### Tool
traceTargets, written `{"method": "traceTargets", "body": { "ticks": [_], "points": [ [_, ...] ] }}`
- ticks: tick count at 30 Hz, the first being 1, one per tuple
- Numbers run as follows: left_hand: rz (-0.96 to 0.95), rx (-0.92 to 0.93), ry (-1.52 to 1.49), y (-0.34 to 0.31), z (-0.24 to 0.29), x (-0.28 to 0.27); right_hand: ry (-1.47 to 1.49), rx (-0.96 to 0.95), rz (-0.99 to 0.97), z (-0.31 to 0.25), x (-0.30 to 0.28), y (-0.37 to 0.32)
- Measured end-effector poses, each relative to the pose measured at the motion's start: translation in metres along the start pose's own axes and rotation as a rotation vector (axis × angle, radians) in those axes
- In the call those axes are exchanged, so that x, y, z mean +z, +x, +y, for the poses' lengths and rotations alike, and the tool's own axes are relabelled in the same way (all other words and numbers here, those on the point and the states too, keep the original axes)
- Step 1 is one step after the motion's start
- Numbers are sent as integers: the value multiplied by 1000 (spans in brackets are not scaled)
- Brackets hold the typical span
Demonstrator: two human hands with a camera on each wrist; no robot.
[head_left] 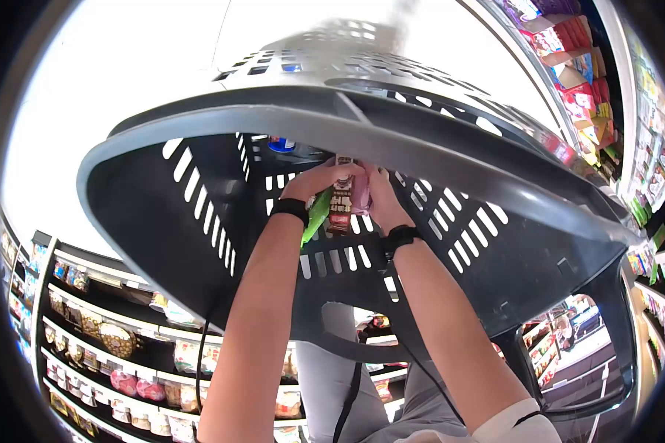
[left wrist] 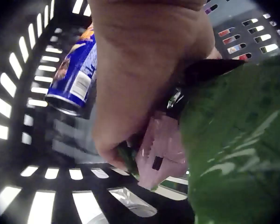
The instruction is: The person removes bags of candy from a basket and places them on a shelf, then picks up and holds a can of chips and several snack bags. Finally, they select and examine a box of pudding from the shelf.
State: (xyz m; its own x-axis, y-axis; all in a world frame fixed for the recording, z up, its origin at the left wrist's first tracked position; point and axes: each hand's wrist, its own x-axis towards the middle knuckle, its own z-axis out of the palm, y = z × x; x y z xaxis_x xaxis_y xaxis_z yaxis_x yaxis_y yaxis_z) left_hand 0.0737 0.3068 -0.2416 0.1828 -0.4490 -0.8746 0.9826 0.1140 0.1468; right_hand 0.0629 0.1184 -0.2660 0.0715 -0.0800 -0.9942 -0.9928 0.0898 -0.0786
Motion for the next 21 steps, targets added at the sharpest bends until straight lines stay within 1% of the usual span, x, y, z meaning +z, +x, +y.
{"method": "traceTargets", "body": {
  "ticks": [2,3,4,6,7,8,10,11,12,13,14,15,16,18,19,20,21],
  "points": [
    [22,26,30,-16,15,13,-51,-22,-47,-10,-11,-14],
    [19,17,66,-3,9,18,55,71,-144,-19,-13,-16],
    [17,23,72,2,-3,25,58,62,-144,-23,-18,-25],
    [7,42,-126,-6,-4,38,139,132,-312,-40,-19,-55],
    [16,75,-107,-15,-4,46,179,152,-332,-45,-17,-65],
    [107,65,-122,-36,3,57,180,151,-346,-48,-16,-78],
    [143,176,-205,-42,-17,69,142,148,-324,-57,-14,-113],
    [167,189,-282,-84,7,85,146,172,-366,-68,-12,-134],
    [260,207,-290,-99,7,94,156,172,-376,-72,-13,-152],
    [323,214,-213,-119,4,104,139,144,-430,-75,-13,-171],
    [386,225,-134,-148,13,116,122,112,-486,-79,-15,-191],
    [419,299,-153,-167,13,129,94,92,-492,-88,-15,-220],
    [467,309,-146,-181,10,141,108,84,-503,-96,-16,-243],
    [519,288,-51,-240,38,172,118,62,-549,-101,-25,-291],
    [627,308,172,-265,46,191,82,48,-588,-104,-34,-314],
    [743,392,394,-296,61,215,95,40,-599,-108,-40,-339],
    [834,499,466,-320,74,239,186,-20,-703,-113,-45,-365]
  ]
}}
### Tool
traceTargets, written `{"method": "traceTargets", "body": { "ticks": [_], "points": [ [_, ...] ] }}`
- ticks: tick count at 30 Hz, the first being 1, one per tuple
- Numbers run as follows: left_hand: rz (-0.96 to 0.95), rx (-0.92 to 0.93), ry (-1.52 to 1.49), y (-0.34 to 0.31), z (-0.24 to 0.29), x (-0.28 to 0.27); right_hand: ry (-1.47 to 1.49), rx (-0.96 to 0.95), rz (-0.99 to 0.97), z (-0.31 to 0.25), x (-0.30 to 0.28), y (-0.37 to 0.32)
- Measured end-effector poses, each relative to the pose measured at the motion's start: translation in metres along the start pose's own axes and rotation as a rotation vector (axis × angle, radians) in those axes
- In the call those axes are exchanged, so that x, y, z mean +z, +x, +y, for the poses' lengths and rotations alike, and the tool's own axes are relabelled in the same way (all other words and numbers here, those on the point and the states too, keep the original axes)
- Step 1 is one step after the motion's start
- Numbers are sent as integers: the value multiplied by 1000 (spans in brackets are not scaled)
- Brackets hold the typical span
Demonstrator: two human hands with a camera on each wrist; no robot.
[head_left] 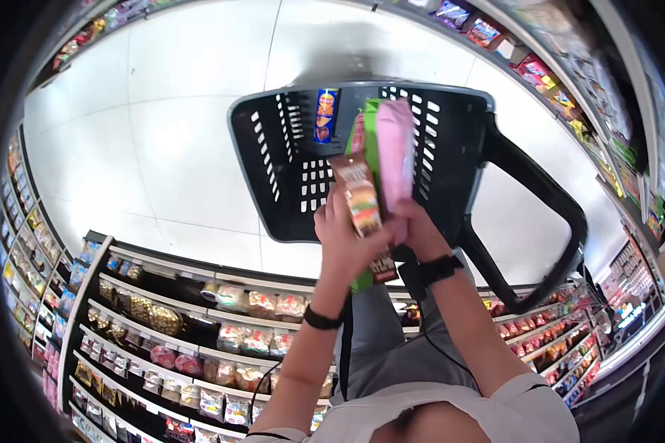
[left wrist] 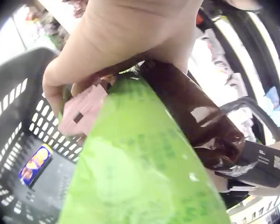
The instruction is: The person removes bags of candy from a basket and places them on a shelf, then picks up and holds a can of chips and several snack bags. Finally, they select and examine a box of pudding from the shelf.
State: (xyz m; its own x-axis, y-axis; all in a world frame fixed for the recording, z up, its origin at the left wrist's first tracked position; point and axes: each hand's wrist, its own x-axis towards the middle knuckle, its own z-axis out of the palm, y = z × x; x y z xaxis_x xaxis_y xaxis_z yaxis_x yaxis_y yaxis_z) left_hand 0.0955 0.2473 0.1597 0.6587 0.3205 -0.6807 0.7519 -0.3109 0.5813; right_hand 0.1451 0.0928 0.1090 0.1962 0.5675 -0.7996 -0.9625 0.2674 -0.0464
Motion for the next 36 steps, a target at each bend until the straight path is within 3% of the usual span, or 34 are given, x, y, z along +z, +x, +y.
{"method": "traceTargets", "body": {
  "ticks": [2,3,8,11,19,21,23,25,27,29,30,32,33,35,36],
  "points": [
    [153,210,107,-46,48,-17,100,-56,-283,-6,16,-39],
    [211,317,163,-65,75,-29,79,-98,-272,-19,37,-70],
    [356,489,269,-171,195,-85,56,-278,-444,-46,114,-149],
    [487,700,235,-222,227,-102,39,-415,-541,-50,152,-195],
    [458,1161,118,-305,254,-149,1,-841,-733,-52,215,-312],
    [381,1187,-61,-314,254,-148,-3,-925,-768,-51,218,-339],
    [88,1232,-298,-321,249,-153,15,-985,-790,-39,217,-360],
    [9,1165,-464,-336,247,-143,-29,-1083,-780,-31,217,-380],
    [-67,1207,-468,-351,252,-139,-75,-1189,-767,-24,204,-403],
    [-154,1242,-464,-368,254,-135,-47,-1144,-641,-14,174,-421],
    [-318,1091,-604,-376,257,-133,-39,-1178,-634,-13,157,-424],
    [-553,872,-832,-387,267,-119,-77,-1120,-1004,-18,130,-439],
    [-573,885,-822,-391,269,-111,-79,-1145,-1003,-11,120,-455],
    [-667,847,-736,-397,271,-93,-95,-1189,-656,8,99,-487],
    [-683,870,-727,-404,272,-81,-61,-1122,-425,15,79,-497]
  ]
}}
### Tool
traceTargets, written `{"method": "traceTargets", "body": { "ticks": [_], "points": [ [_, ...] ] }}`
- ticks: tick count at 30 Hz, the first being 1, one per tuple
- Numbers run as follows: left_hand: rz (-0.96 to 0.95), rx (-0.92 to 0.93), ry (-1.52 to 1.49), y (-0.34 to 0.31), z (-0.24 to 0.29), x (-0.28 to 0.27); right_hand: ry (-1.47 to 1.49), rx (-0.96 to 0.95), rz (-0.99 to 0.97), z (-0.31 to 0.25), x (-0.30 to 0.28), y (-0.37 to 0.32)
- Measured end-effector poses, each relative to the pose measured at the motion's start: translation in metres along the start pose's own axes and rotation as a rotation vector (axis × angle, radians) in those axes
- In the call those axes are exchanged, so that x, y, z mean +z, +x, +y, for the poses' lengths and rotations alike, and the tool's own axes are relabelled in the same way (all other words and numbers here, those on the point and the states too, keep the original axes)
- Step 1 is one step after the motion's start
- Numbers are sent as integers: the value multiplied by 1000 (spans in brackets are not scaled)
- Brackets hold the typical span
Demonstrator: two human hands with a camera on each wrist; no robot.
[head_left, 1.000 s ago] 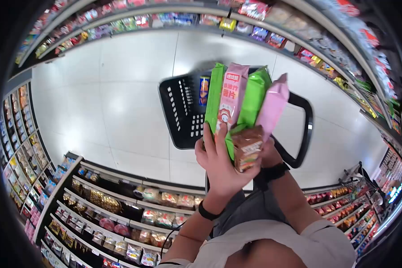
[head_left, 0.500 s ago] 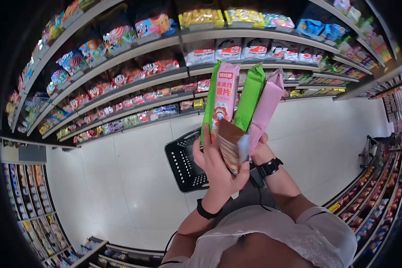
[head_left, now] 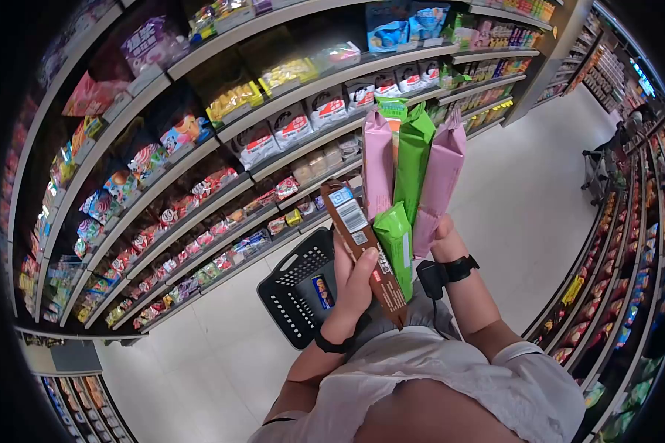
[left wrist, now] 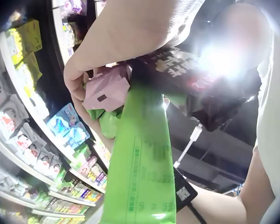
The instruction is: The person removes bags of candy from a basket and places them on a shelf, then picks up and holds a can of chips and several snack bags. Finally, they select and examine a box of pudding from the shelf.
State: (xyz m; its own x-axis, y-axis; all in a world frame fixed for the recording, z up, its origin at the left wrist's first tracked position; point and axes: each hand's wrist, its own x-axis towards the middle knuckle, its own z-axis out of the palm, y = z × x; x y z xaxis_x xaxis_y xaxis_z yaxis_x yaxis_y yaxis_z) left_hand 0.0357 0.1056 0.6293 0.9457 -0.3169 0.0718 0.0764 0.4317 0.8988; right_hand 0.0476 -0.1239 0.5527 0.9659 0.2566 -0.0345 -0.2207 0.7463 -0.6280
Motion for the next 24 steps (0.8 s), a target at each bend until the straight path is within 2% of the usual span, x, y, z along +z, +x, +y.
{"method": "traceTargets", "body": {
  "ticks": [1,3,5,7,9,13,17,19,20,21,23,24],
  "points": [
    [-4,2,-42,-1,-6,14,7,-12,7,-5,-9,-14],
    [-48,-30,102,-2,-23,32,70,-84,-156,-15,-15,-31],
    [-46,-7,222,-5,-39,56,89,-178,13,-18,-15,-60],
    [-27,-85,273,-12,-54,81,213,-62,-1,-20,-39,-84],
    [-41,-212,448,-17,-66,101,253,-90,94,-18,-51,-102],
    [-55,-284,481,-9,-94,136,260,-26,168,-29,-88,-130],
    [-86,-374,530,1,-102,172,317,86,110,-49,-131,-149],
    [-82,-296,605,0,-117,179,290,156,46,-66,-146,-161],
    [-60,-342,522,-4,-126,180,263,218,18,-74,-153,-168],
    [-54,-386,436,-3,-132,185,257,200,9,-80,-162,-172],
    [10,-406,406,-4,-133,199,224,298,-57,-88,-176,-181],
    [40,-358,417,-5,-144,204,218,278,-48,-92,-186,-186]
  ]
}}
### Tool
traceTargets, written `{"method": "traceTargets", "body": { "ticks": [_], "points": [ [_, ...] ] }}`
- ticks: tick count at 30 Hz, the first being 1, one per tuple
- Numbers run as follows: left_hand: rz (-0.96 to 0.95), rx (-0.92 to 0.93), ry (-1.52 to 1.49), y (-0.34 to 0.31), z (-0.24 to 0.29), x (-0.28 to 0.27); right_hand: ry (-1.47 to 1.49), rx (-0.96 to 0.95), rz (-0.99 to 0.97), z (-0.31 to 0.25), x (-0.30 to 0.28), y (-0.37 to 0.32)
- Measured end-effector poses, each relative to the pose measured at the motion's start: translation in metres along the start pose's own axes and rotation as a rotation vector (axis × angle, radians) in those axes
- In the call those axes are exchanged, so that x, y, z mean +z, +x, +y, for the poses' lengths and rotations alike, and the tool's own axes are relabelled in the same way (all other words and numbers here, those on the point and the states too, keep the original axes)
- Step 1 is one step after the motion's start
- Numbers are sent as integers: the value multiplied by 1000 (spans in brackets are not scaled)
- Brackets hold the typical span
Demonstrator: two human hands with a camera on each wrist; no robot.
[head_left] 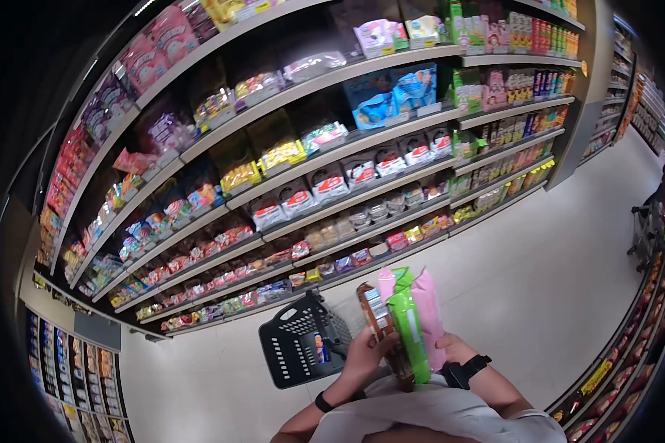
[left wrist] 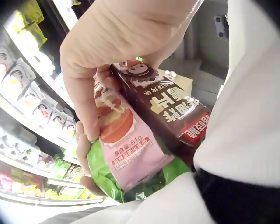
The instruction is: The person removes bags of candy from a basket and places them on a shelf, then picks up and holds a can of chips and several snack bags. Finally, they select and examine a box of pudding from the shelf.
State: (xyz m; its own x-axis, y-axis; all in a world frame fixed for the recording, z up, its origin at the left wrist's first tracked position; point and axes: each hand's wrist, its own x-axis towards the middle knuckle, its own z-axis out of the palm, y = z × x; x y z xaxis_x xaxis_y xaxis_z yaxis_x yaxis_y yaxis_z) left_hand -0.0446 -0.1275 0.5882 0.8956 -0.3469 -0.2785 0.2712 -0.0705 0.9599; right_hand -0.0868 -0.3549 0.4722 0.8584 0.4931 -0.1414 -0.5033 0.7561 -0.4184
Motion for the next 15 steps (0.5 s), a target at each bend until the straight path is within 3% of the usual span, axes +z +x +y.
{"method": "traceTargets", "body": {
  "ticks": [1,3,5,10,15],
  "points": [
    [65,56,86,2,-5,8,-4,58,-33,-4,-10,-5],
    [121,-8,41,-4,8,26,-12,90,-64,-21,-7,-11],
    [112,31,-37,-6,11,45,-253,160,51,-42,8,-18],
    [144,46,-152,-4,24,73,-202,94,35,-56,-15,-51],
    [21,59,-90,6,41,81,-22,227,58,-66,-8,-57]
  ]
}}
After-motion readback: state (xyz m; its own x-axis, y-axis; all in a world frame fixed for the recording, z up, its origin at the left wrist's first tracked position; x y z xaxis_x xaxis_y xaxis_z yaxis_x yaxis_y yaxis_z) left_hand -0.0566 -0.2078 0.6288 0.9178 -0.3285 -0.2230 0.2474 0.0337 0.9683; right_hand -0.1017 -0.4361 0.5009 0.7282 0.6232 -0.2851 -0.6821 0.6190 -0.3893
